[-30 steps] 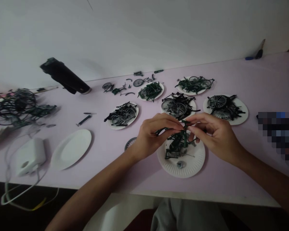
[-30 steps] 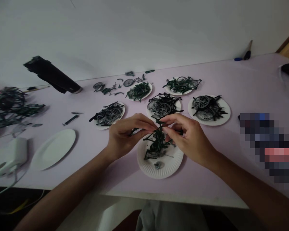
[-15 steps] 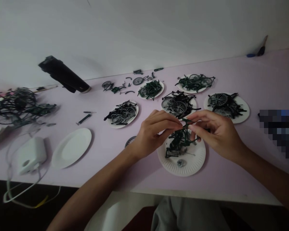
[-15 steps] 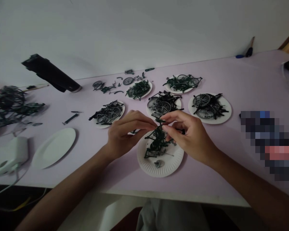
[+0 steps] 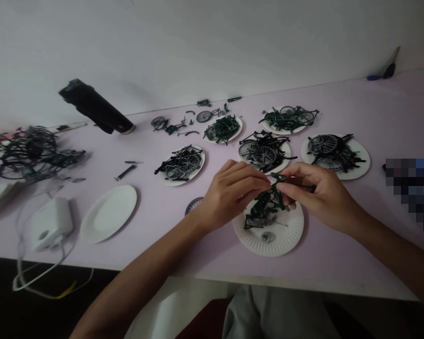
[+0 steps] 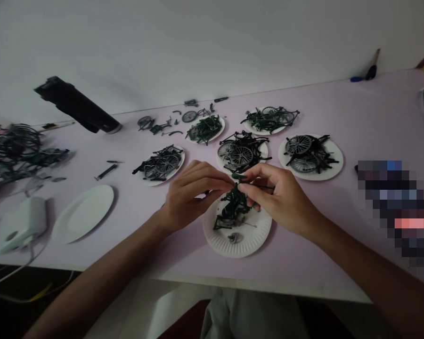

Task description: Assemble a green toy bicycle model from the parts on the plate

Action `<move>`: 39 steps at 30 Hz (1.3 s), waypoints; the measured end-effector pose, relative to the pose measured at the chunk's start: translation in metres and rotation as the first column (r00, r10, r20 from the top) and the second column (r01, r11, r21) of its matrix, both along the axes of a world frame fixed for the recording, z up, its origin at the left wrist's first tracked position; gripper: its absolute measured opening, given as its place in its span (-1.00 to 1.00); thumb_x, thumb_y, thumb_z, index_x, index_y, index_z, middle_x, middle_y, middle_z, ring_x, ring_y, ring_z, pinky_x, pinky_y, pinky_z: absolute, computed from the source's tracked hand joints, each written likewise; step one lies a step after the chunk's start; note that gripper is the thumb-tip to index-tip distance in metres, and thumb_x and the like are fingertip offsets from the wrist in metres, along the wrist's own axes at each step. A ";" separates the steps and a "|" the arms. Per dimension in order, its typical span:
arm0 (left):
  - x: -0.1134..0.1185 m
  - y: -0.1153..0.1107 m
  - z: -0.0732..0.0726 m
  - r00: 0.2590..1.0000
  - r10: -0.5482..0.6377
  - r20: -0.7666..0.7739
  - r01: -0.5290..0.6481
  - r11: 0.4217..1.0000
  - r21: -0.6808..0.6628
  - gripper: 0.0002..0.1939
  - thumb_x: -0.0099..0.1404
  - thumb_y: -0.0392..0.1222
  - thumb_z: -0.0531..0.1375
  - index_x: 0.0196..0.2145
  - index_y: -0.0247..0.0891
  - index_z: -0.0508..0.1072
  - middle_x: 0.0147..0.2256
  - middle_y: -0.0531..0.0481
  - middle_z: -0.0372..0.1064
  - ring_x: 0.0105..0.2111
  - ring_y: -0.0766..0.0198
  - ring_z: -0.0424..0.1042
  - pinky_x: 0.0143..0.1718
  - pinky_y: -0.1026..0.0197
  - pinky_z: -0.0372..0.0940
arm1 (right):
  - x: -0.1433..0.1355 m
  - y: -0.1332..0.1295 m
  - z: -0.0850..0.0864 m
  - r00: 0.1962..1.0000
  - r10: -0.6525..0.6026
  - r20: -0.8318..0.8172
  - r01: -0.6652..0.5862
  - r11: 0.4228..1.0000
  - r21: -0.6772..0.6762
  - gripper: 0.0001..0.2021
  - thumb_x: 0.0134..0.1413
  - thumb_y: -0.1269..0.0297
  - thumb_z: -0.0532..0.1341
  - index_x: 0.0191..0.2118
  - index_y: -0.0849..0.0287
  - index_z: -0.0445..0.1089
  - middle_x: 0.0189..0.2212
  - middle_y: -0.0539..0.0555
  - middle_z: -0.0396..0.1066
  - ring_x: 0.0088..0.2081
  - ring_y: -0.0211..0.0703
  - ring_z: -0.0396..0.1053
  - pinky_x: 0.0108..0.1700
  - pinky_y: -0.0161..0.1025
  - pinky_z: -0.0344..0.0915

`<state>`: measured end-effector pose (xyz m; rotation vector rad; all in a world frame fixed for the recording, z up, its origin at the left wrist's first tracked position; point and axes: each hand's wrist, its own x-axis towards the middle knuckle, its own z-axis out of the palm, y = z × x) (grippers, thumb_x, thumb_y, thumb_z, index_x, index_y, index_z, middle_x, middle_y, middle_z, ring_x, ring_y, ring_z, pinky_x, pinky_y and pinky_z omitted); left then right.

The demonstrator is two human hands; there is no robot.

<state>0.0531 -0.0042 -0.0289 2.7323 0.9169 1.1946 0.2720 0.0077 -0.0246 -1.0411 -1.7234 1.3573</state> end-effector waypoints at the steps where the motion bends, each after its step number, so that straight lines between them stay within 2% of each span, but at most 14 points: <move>1: 0.000 0.000 0.000 1.000 0.003 -0.003 -0.003 1.000 0.003 -0.95 0.43 -0.32 0.19 -0.19 -0.22 0.44 -0.21 -0.01 0.57 -0.23 0.31 0.51 -0.23 0.19 0.25 | 0.000 0.000 0.001 1.000 0.000 0.002 0.000 1.000 -0.002 -0.86 0.17 0.20 0.31 -0.28 0.14 0.41 -0.51 -0.07 0.40 -0.48 -0.31 0.39 -0.42 -0.38 0.37; 16: -0.001 0.001 -0.002 0.999 0.021 -0.034 -0.020 1.000 0.020 -0.94 0.42 -0.32 0.20 -0.17 -0.21 0.43 -0.19 -0.03 0.56 -0.24 0.29 0.50 -0.25 0.18 0.23 | 0.000 0.001 0.003 0.998 -0.055 -0.033 0.054 0.998 -0.015 -0.83 0.18 0.13 0.28 -0.29 0.11 0.41 -0.50 -0.02 0.42 -0.45 -0.22 0.42 -0.44 -0.30 0.38; 26: 0.001 0.001 -0.002 0.999 0.032 -0.035 -0.031 0.999 0.021 -0.92 0.39 -0.27 0.25 -0.18 -0.25 0.41 -0.26 -0.02 0.55 -0.28 0.30 0.50 -0.24 0.21 0.26 | 0.001 0.002 0.003 0.998 -0.046 -0.039 0.048 0.997 0.064 -0.85 0.24 0.20 0.24 -0.32 0.13 0.40 -0.48 -0.02 0.41 -0.42 -0.26 0.40 -0.38 -0.33 0.34; 33: 0.002 0.001 -0.006 0.998 0.057 0.002 -0.057 0.998 -0.008 -0.91 0.39 -0.26 0.26 -0.18 -0.27 0.41 -0.26 -0.04 0.55 -0.28 0.29 0.52 -0.23 0.21 0.28 | 0.001 0.002 0.004 0.990 -0.127 0.052 0.120 0.985 0.121 -0.86 0.10 0.19 0.34 -0.30 0.13 0.46 -0.36 0.02 0.46 -0.39 -0.24 0.41 -0.41 -0.34 0.34; 39: 0.002 0.000 -0.008 0.997 0.070 0.012 -0.070 0.997 0.025 -0.92 0.39 -0.26 0.25 -0.19 -0.25 0.40 -0.27 -0.04 0.54 -0.30 0.29 0.51 -0.26 0.20 0.25 | 0.000 0.001 0.001 0.994 -0.101 0.033 0.097 0.991 0.097 -0.78 -0.01 0.16 0.41 -0.30 0.11 0.44 -0.30 0.03 0.48 -0.33 -0.20 0.44 -0.36 -0.30 0.40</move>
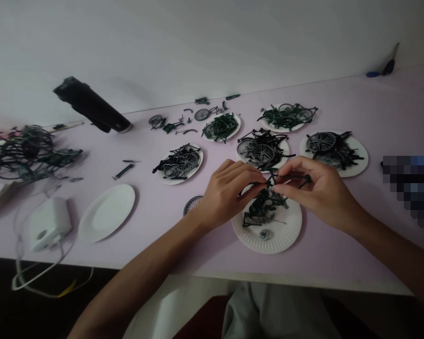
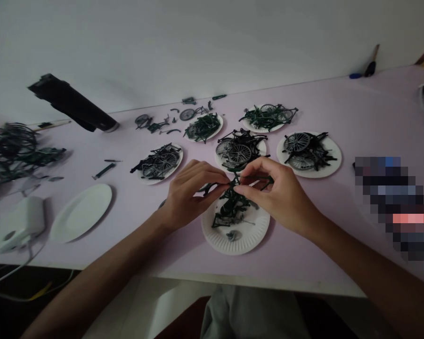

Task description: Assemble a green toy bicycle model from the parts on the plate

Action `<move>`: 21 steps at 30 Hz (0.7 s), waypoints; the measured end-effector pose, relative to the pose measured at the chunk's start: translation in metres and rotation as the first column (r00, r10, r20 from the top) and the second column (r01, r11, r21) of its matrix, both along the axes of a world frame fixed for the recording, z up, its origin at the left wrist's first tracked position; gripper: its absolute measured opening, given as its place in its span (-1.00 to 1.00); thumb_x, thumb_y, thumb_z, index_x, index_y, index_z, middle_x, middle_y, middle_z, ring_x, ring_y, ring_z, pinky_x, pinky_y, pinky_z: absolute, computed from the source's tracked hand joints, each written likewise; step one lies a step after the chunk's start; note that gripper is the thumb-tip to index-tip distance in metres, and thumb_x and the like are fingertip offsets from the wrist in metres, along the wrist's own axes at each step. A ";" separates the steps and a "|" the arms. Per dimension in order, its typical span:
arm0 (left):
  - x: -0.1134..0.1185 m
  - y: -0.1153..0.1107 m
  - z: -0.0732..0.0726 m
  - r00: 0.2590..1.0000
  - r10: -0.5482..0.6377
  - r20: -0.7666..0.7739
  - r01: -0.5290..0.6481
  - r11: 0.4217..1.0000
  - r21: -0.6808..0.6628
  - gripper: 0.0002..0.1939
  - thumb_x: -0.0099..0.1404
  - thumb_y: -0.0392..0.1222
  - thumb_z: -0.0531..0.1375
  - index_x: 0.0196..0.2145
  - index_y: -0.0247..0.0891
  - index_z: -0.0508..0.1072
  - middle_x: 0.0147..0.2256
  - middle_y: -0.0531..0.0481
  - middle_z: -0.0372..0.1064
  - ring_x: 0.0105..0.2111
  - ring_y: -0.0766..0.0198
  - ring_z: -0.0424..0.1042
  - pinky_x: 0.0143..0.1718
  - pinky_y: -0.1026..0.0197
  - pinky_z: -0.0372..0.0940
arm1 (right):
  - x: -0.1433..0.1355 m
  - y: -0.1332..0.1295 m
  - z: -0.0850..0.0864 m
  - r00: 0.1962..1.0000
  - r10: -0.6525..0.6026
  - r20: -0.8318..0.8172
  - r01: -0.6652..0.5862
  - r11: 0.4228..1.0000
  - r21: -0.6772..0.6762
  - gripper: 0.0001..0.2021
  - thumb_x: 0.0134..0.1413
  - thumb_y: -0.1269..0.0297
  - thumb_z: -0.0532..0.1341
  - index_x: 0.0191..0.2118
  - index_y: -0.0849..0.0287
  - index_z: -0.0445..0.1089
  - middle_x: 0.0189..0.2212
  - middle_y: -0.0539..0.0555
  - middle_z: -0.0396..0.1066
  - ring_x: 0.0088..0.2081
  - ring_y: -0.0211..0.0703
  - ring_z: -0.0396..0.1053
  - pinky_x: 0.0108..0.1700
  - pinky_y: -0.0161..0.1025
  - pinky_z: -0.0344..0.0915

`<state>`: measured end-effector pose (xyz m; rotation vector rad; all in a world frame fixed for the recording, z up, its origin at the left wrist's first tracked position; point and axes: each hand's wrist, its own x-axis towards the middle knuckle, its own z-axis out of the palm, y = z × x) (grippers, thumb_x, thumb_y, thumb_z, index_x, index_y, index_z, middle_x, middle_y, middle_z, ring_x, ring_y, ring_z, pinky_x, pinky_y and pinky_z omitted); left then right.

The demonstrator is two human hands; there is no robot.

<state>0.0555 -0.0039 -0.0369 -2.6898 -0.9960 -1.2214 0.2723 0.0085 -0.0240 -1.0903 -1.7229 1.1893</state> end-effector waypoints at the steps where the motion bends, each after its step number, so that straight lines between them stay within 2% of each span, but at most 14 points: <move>1: 0.000 0.000 -0.001 1.000 -0.001 -0.001 0.001 1.000 0.006 -0.92 0.39 -0.26 0.25 -0.19 -0.25 0.39 -0.27 -0.04 0.54 -0.30 0.29 0.51 -0.26 0.20 0.25 | 0.000 0.000 -0.001 1.000 0.005 0.003 -0.005 1.000 0.007 -0.78 -0.02 0.16 0.42 -0.29 0.11 0.43 -0.29 0.04 0.48 -0.33 -0.19 0.44 -0.34 -0.29 0.42; 5: 0.001 -0.001 -0.002 1.000 -0.012 -0.010 0.012 1.000 0.013 -0.91 0.39 -0.26 0.24 -0.17 -0.24 0.38 -0.26 -0.04 0.54 -0.28 0.28 0.51 -0.26 0.20 0.26 | 0.001 0.000 -0.006 1.000 0.017 -0.015 -0.016 1.000 0.008 -0.75 -0.02 0.15 0.43 -0.25 0.10 0.42 -0.24 0.05 0.49 -0.30 -0.17 0.47 -0.25 -0.24 0.47; 10: 0.002 -0.002 -0.002 0.999 -0.021 -0.025 0.022 0.999 0.048 -0.87 0.37 -0.29 0.26 -0.15 -0.24 0.38 -0.25 -0.04 0.55 -0.30 0.28 0.50 -0.26 0.19 0.27 | -0.001 -0.001 -0.008 0.991 0.048 -0.123 -0.060 0.993 -0.097 -0.68 -0.06 0.18 0.46 -0.19 0.09 0.41 -0.18 0.06 0.53 -0.15 -0.09 0.53 -0.12 -0.19 0.50; 13: 0.002 -0.003 -0.001 1.000 -0.015 -0.028 0.016 0.999 0.045 -0.88 0.38 -0.29 0.25 -0.15 -0.25 0.38 -0.23 -0.06 0.55 -0.27 0.27 0.51 -0.25 0.19 0.27 | -0.002 -0.001 -0.006 0.991 0.008 -0.133 -0.026 0.991 -0.135 -0.65 -0.14 0.21 0.49 -0.21 0.11 0.44 -0.24 0.06 0.55 -0.20 -0.10 0.54 -0.18 -0.21 0.51; 17: 0.001 -0.003 0.000 1.000 -0.008 -0.019 0.009 0.999 0.038 -0.90 0.39 -0.28 0.24 -0.16 -0.23 0.38 -0.24 -0.04 0.55 -0.28 0.27 0.51 -0.26 0.19 0.26 | -0.002 0.001 -0.001 0.993 0.007 -0.119 -0.024 0.989 -0.143 -0.70 -0.04 0.18 0.44 -0.17 0.12 0.50 -0.23 0.09 0.57 -0.26 -0.13 0.55 -0.20 -0.20 0.52; 21: 0.001 -0.002 0.001 1.000 -0.006 -0.003 0.006 1.000 0.025 -0.91 0.41 -0.27 0.23 -0.15 -0.22 0.38 -0.25 -0.02 0.54 -0.29 0.29 0.50 -0.27 0.20 0.26 | 0.000 0.003 0.003 0.993 -0.013 -0.119 -0.004 0.989 -0.145 -0.78 -0.06 0.21 0.44 -0.26 0.14 0.52 -0.35 0.06 0.58 -0.39 -0.16 0.55 -0.29 -0.22 0.54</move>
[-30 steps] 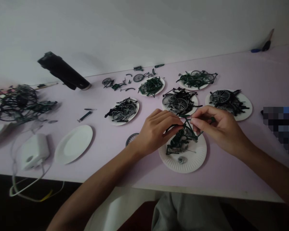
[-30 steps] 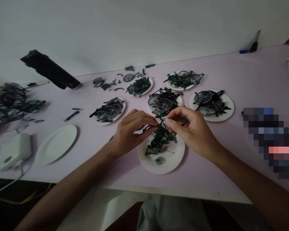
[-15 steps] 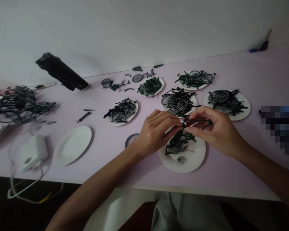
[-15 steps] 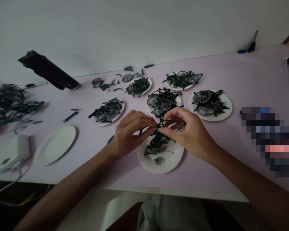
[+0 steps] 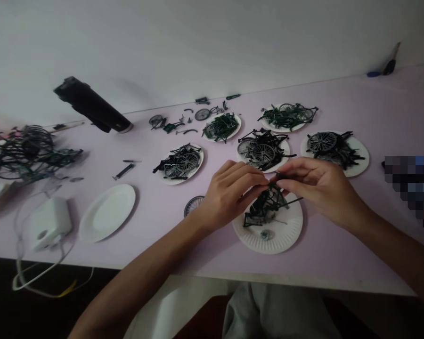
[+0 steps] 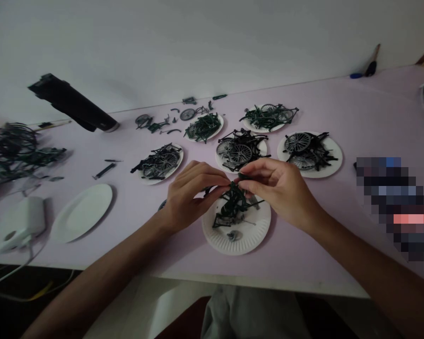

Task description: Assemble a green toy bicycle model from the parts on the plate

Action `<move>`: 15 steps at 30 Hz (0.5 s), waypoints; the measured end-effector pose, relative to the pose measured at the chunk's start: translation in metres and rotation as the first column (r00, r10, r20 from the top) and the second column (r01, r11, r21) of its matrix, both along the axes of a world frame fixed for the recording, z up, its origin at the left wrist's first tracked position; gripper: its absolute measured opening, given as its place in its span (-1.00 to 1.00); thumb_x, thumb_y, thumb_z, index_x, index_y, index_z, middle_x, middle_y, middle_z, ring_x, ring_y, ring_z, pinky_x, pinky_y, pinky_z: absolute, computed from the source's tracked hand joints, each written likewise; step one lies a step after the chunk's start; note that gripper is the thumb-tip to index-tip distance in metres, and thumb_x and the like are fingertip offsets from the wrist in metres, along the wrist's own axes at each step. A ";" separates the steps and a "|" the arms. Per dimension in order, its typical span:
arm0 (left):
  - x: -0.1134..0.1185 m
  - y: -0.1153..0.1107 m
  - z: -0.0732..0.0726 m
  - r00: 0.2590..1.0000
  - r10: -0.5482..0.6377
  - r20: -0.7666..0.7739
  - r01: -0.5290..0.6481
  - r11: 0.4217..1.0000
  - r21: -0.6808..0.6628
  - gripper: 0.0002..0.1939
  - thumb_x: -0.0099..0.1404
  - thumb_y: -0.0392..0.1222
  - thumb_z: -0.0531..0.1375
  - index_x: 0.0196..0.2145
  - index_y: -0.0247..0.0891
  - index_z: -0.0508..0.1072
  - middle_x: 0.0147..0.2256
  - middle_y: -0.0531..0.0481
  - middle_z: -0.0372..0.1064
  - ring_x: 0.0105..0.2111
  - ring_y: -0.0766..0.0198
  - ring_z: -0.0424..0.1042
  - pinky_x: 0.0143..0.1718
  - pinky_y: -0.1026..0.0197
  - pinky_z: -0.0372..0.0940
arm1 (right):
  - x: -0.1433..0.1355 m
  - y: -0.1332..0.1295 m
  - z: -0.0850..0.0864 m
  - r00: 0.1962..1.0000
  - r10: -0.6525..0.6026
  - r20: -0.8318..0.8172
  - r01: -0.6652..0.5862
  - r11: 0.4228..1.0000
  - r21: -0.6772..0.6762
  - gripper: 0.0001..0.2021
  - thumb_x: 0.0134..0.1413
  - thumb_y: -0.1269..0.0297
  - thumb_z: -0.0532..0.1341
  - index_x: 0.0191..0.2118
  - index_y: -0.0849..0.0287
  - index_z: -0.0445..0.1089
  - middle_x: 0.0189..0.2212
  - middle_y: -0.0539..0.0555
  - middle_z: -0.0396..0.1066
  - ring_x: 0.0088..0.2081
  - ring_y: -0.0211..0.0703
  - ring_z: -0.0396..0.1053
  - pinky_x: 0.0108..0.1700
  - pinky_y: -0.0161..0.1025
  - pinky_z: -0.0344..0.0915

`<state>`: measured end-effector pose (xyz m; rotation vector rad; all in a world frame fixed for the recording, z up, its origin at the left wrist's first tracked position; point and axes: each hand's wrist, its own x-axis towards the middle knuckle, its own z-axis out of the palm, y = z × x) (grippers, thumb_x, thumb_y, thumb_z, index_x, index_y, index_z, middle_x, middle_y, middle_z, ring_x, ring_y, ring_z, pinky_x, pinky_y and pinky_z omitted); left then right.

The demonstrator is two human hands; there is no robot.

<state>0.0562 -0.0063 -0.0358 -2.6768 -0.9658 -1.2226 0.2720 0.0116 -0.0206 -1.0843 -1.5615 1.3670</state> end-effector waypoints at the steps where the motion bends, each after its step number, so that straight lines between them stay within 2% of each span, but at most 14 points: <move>1: 0.000 0.000 0.000 1.000 -0.008 0.000 0.008 1.000 0.003 -0.91 0.41 -0.27 0.22 -0.15 -0.23 0.37 -0.25 -0.02 0.54 -0.30 0.29 0.49 -0.27 0.20 0.26 | 0.000 0.000 0.000 1.000 -0.005 -0.003 0.005 1.000 -0.008 -0.78 -0.07 0.22 0.45 -0.28 0.15 0.51 -0.38 0.05 0.58 -0.43 -0.17 0.54 -0.33 -0.23 0.54; 5: -0.001 0.001 0.001 0.998 -0.068 -0.020 0.068 0.998 0.015 -0.87 0.38 -0.31 0.25 -0.14 -0.26 0.37 -0.23 -0.05 0.54 -0.27 0.28 0.50 -0.26 0.19 0.26 | 0.001 0.000 -0.001 0.999 -0.013 -0.033 0.012 1.000 -0.028 -0.75 -0.08 0.18 0.46 -0.28 0.15 0.50 -0.40 0.04 0.58 -0.47 -0.18 0.54 -0.38 -0.25 0.54; 15: -0.002 0.001 0.003 0.993 -0.090 -0.072 0.093 0.995 0.043 -0.92 0.42 -0.32 0.19 -0.14 -0.23 0.37 -0.23 -0.04 0.54 -0.30 0.30 0.48 -0.25 0.17 0.25 | 0.002 -0.003 -0.003 0.999 -0.011 0.046 0.009 0.998 0.057 -0.72 -0.01 0.12 0.43 -0.20 0.14 0.51 -0.32 0.09 0.60 -0.43 -0.15 0.56 -0.38 -0.24 0.53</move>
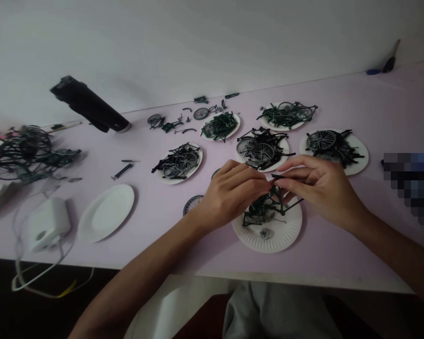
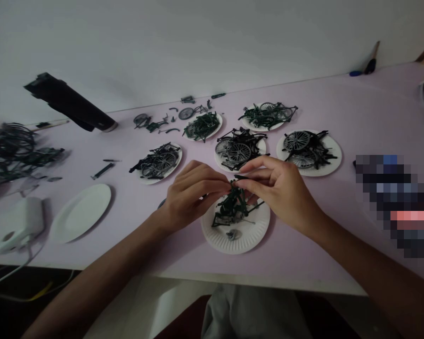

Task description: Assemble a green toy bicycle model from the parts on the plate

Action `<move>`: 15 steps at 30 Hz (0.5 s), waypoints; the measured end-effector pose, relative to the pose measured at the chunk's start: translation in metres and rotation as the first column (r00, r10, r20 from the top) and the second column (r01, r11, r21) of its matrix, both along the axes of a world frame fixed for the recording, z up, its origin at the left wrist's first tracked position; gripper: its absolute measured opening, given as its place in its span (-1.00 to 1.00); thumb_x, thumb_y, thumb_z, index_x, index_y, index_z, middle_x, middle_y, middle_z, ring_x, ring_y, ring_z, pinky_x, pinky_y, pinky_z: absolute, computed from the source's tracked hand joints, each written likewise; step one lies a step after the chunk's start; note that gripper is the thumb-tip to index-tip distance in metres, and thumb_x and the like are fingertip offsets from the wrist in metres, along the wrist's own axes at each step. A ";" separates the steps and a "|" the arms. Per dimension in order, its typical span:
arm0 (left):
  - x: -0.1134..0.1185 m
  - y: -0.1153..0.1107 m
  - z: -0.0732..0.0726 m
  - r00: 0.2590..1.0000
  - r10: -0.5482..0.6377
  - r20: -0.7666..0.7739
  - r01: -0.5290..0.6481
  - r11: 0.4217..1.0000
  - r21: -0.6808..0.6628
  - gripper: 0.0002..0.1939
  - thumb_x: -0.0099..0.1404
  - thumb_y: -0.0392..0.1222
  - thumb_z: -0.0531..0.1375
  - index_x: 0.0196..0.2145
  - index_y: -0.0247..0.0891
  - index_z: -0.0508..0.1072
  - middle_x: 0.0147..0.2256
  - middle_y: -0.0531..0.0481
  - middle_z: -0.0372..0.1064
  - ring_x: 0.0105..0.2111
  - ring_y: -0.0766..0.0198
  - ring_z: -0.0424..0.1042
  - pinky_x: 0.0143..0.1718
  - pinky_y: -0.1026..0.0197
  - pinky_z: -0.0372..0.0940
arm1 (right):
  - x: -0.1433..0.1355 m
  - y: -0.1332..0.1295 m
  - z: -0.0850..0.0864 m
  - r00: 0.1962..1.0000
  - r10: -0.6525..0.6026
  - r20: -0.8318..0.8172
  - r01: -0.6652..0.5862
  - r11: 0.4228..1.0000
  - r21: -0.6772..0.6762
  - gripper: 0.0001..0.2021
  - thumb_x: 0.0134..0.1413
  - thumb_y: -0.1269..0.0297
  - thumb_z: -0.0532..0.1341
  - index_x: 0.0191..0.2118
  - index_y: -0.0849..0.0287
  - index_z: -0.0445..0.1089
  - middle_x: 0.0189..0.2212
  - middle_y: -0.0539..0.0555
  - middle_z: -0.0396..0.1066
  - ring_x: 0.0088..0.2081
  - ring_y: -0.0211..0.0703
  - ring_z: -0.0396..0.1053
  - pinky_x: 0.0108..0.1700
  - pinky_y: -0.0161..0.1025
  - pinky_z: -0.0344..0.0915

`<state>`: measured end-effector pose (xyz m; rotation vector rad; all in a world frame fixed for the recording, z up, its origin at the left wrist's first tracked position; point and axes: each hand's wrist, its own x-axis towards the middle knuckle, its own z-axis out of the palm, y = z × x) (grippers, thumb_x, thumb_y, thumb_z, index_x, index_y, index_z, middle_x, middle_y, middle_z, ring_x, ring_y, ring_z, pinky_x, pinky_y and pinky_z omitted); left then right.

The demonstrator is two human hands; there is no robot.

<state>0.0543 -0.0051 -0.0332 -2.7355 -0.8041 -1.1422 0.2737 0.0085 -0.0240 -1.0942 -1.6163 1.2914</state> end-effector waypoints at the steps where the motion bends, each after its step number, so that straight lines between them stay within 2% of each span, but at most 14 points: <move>1: 0.000 0.000 0.000 1.000 -0.003 -0.007 0.003 1.000 0.004 -0.92 0.42 -0.33 0.18 -0.14 -0.24 0.37 -0.23 -0.04 0.53 -0.30 0.30 0.47 -0.25 0.17 0.25 | 0.000 0.000 0.000 1.000 -0.002 0.002 0.002 1.000 0.009 -0.73 0.01 0.13 0.42 -0.20 0.14 0.51 -0.32 0.08 0.60 -0.44 -0.16 0.55 -0.39 -0.25 0.53; 12: 0.000 -0.002 0.003 0.993 0.027 -0.113 -0.026 1.000 0.012 -0.96 0.44 -0.32 0.16 -0.16 -0.28 0.40 -0.23 -0.07 0.53 -0.30 0.29 0.47 -0.27 0.18 0.23 | 0.000 0.001 0.001 0.999 0.041 -0.011 -0.041 0.999 -0.002 -0.78 0.04 0.13 0.40 -0.22 0.11 0.52 -0.31 0.04 0.59 -0.41 -0.22 0.53 -0.38 -0.32 0.51; 15: 0.001 -0.002 0.002 0.996 0.023 -0.086 -0.025 0.999 -0.020 -0.95 0.44 -0.31 0.17 -0.15 -0.29 0.41 -0.22 -0.08 0.52 -0.28 0.29 0.48 -0.26 0.20 0.26 | 0.001 0.003 0.000 0.998 0.059 -0.029 -0.060 0.996 -0.068 -0.76 0.04 0.11 0.39 -0.20 0.10 0.54 -0.29 0.06 0.59 -0.41 -0.21 0.52 -0.36 -0.28 0.51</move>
